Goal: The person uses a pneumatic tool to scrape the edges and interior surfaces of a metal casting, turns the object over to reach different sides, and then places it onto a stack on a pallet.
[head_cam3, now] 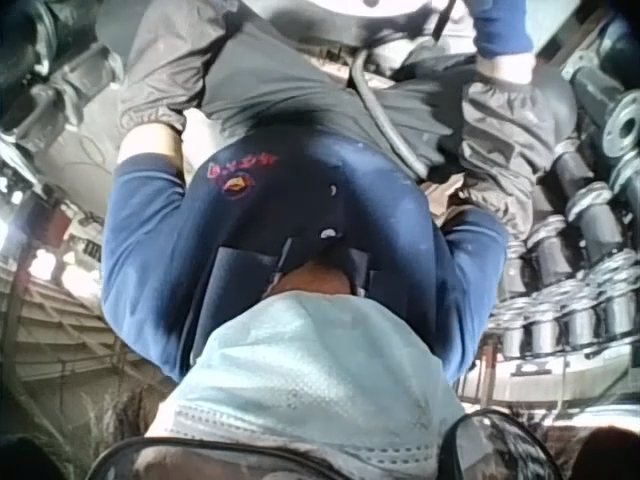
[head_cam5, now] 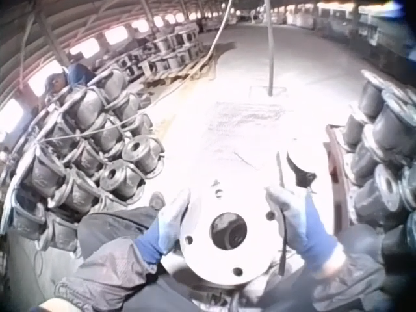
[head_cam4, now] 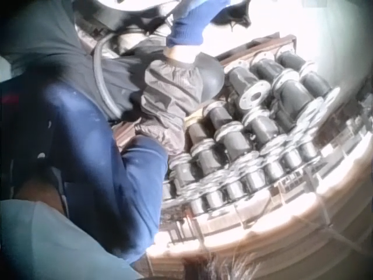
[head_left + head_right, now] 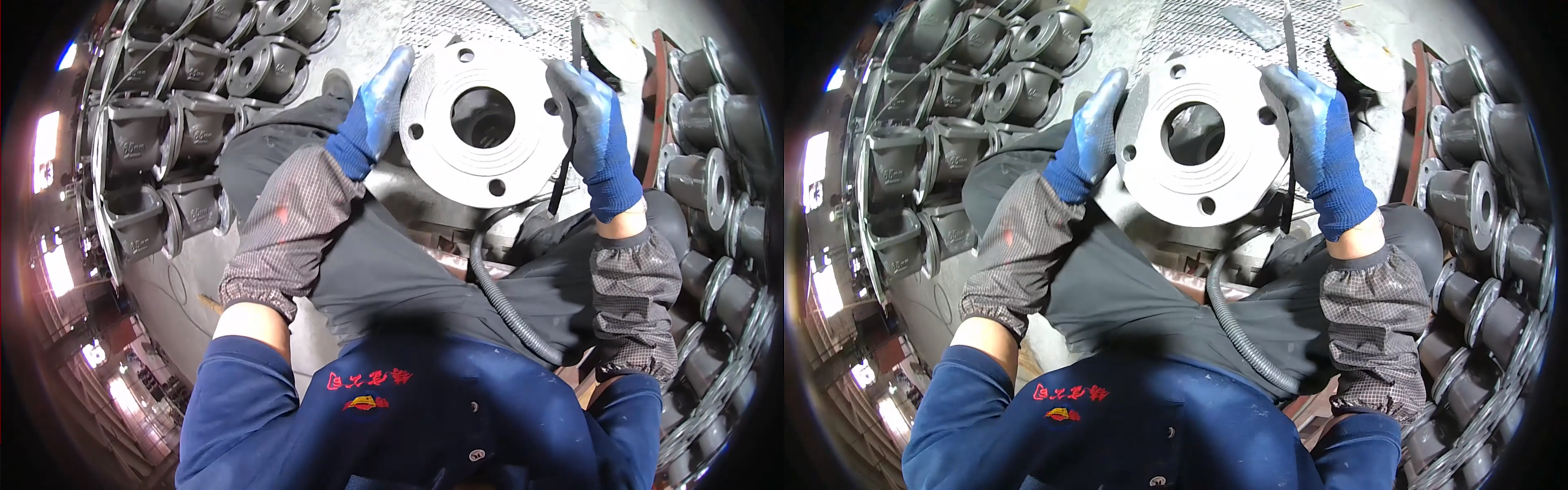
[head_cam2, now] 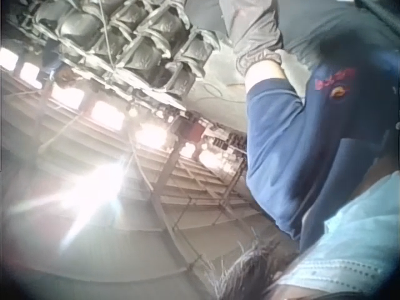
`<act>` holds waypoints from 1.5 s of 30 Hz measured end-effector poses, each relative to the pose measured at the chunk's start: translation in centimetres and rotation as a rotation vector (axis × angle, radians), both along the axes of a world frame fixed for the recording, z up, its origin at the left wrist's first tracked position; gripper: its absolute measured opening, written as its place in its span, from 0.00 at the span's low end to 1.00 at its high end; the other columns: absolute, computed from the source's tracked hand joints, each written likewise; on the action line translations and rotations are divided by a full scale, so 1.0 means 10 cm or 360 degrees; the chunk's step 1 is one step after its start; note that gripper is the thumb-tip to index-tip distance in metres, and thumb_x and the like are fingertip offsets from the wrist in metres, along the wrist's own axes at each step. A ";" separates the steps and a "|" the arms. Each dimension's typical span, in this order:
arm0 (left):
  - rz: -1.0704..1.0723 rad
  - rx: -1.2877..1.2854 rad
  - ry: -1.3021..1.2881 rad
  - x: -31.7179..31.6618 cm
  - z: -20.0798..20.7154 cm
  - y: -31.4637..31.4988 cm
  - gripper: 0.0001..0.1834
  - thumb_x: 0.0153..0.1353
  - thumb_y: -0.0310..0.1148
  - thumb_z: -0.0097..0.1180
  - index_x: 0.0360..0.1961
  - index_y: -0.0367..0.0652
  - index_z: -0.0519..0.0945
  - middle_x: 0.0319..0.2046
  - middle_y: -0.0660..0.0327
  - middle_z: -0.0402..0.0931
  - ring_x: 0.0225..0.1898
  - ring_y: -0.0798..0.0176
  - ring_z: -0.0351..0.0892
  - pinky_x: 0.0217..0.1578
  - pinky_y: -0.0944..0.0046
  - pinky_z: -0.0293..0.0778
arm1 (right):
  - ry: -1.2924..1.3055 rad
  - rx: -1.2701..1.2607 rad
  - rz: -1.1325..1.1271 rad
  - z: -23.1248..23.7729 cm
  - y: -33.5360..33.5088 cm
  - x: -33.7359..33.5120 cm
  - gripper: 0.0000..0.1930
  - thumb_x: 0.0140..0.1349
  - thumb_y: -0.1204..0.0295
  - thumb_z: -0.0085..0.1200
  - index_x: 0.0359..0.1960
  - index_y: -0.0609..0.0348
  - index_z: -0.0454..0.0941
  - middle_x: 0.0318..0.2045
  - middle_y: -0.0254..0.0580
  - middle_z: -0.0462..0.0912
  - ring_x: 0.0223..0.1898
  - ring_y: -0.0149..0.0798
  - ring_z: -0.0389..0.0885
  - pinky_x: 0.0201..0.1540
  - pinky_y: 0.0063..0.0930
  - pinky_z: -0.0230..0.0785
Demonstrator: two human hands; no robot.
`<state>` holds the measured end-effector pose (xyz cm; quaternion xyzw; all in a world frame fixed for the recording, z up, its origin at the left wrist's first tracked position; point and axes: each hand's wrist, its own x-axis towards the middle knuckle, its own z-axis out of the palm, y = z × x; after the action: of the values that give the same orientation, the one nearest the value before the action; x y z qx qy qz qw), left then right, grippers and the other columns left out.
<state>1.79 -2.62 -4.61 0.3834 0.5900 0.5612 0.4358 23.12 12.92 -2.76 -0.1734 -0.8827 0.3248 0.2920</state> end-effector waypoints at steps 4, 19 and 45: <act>0.0300 0.0000 -0.0575 0.02 0.09 -0.05 0.19 0.68 0.37 0.32 0.45 0.36 0.73 0.33 0.59 0.77 0.33 0.69 0.78 0.35 0.70 0.76 | 0.0095 0.0282 0.0048 0.09 -0.06 -0.20 0.16 0.55 0.81 0.47 0.47 0.68 0.73 0.38 0.53 0.78 0.35 0.41 0.80 0.37 0.26 0.73; 0.0329 0.0276 0.0866 -0.05 0.59 -0.11 0.18 0.52 0.20 0.50 0.47 0.30 0.72 0.36 0.46 0.77 0.33 0.49 0.80 0.34 0.61 0.76 | 0.0182 -0.1240 -0.0543 -0.10 -0.11 -0.45 0.14 0.60 0.66 0.50 0.40 0.64 0.78 0.24 0.26 0.73 0.24 0.20 0.64 0.27 0.14 0.58; -0.0002 0.0607 0.0665 0.11 0.32 -0.11 0.19 0.61 0.37 0.51 0.48 0.34 0.74 0.37 0.58 0.78 0.39 0.69 0.76 0.40 0.71 0.73 | 0.0232 -0.0627 -0.0434 0.11 -0.80 -0.27 0.18 0.63 0.73 0.45 0.54 0.67 0.67 0.42 0.44 0.76 0.41 0.29 0.73 0.46 0.20 0.65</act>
<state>2.90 -3.70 -1.41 0.5662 0.5507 0.5705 0.2250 20.39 4.93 -1.65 -0.3205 -0.7474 0.4598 0.3567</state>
